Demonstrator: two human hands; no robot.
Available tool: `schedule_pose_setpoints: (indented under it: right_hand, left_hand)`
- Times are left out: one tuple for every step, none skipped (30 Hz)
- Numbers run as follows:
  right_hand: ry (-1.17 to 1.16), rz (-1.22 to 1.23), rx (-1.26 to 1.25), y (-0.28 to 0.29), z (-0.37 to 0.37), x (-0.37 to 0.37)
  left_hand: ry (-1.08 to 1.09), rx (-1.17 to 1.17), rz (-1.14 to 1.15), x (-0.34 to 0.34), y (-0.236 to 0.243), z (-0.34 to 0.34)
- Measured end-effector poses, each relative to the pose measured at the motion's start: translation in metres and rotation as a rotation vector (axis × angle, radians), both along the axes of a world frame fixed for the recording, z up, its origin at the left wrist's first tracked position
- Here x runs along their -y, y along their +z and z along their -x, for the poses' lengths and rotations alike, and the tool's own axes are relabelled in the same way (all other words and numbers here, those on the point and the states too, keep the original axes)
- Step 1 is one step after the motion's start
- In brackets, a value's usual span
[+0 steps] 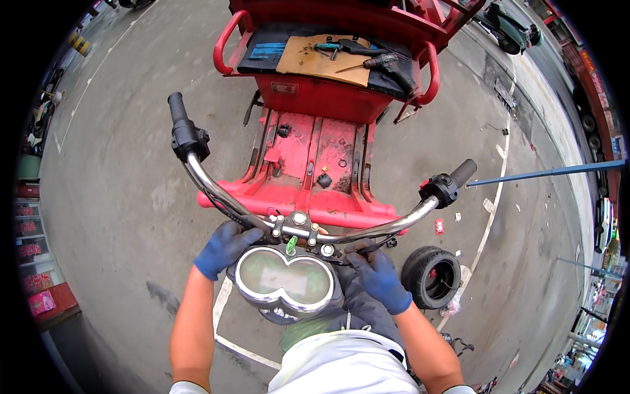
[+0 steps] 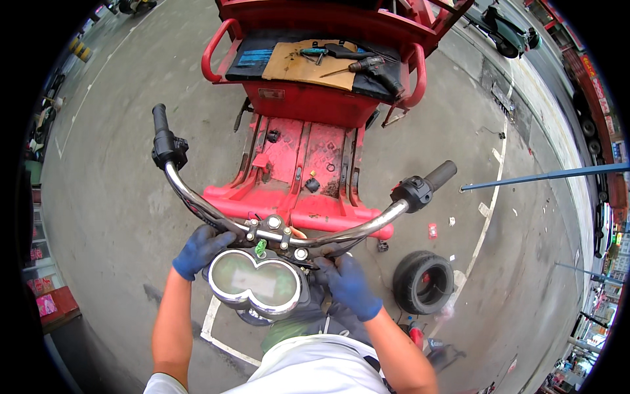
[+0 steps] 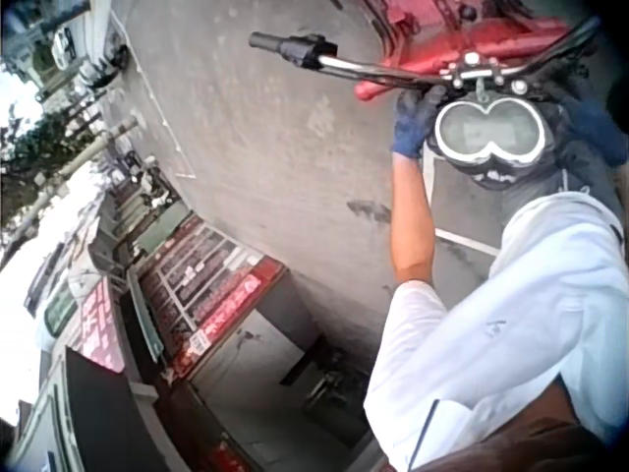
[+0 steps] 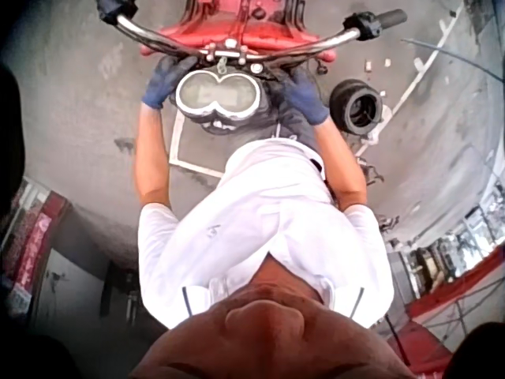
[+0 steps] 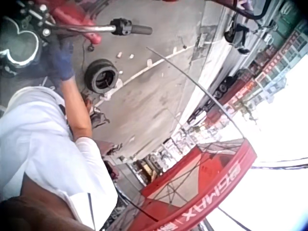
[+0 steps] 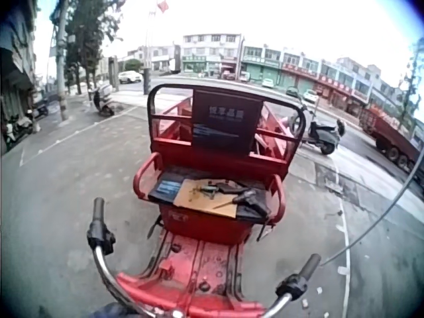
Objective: The person repairs the handlebars of a red three-wheeled electric vehicle. They use a cordless drill to remove and install screws on the handlebar grips and controls, and manually adjust the position of the handlebars and wires.
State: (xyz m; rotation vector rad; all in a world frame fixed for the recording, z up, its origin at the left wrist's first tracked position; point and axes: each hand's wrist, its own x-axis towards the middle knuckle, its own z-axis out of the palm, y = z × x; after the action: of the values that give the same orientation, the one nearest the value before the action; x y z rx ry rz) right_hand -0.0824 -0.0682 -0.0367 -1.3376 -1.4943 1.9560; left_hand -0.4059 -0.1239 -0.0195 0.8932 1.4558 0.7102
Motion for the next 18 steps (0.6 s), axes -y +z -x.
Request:
schedule_pose_setpoints:
  right_hand:
    - [0.033,-0.012,0.066,0.003,0.0,0.0]
    - [0.062,-0.032,0.136,0.008,0.0,-0.002]
    - [-0.008,0.07,0.038,0.01,0.006,-0.003]
    - [-0.079,0.171,-0.06,0.011,0.017,-0.002]
    - [-0.145,0.267,-0.162,0.013,0.026,-0.001]
    - [-0.17,0.233,-0.209,0.009,0.031,0.001]
    - [-0.195,0.2,-0.257,0.002,0.033,0.003]
    - [-0.221,0.166,-0.304,-0.001,0.033,0.004]
    - [-0.186,0.115,-0.246,0.004,0.029,0.005]
    - [-0.157,0.158,-0.16,0.002,0.021,0.007]
    - [-0.131,0.198,-0.071,-0.003,0.009,0.009]
    - [-0.107,0.24,0.015,-0.004,0.0,0.009]
    - [-0.092,0.207,-0.038,0.01,-0.004,0.008]
    - [-0.122,0.099,-0.046,0.005,-0.014,0.008]
    - [-0.145,-0.006,-0.057,-0.007,-0.025,0.01]
    - [-0.158,-0.108,-0.075,-0.013,-0.031,0.009]
    - [-0.121,-0.094,-0.045,0.003,-0.034,0.001]
    - [-0.147,-0.054,-0.043,0.013,-0.037,-0.006]
  left_hand:
    - [-0.053,-0.079,0.007,-0.005,-0.001,0.003]
    - [-0.11,-0.154,0.006,-0.011,-0.001,0.002]
    - [-0.161,-0.265,-0.021,-0.014,0.001,0.0]
    - [-0.15,-0.169,-0.003,-0.011,-0.004,0.0]
    - [-0.136,-0.077,0.009,-0.01,-0.014,0.001]
    - [-0.131,0.018,0.016,-0.013,-0.017,0.002]
    - [-0.117,0.033,-0.012,-0.01,-0.016,0.002]
    - [-0.105,0.05,-0.039,-0.007,-0.011,-0.001]
    - [-0.094,0.068,-0.065,-0.007,-0.006,-0.004]
    - [-0.124,0.123,0.026,-0.006,0.004,-0.001]
    - [-0.048,0.122,-0.014,0.001,-0.002,0.002]
    - [0.027,0.121,-0.05,0.014,-0.009,0.007]
    - [0.093,0.079,-0.059,0.024,-0.008,0.008]
    - [0.152,0.041,-0.07,0.032,-0.002,0.006]
    - [0.218,-0.002,-0.079,0.04,0.0,0.005]
    - [0.269,-0.008,-0.062,0.053,-0.003,0.009]
    - [0.329,-0.024,-0.043,0.07,-0.008,0.017]
    - [0.381,-0.039,-0.025,0.076,-0.007,0.02]
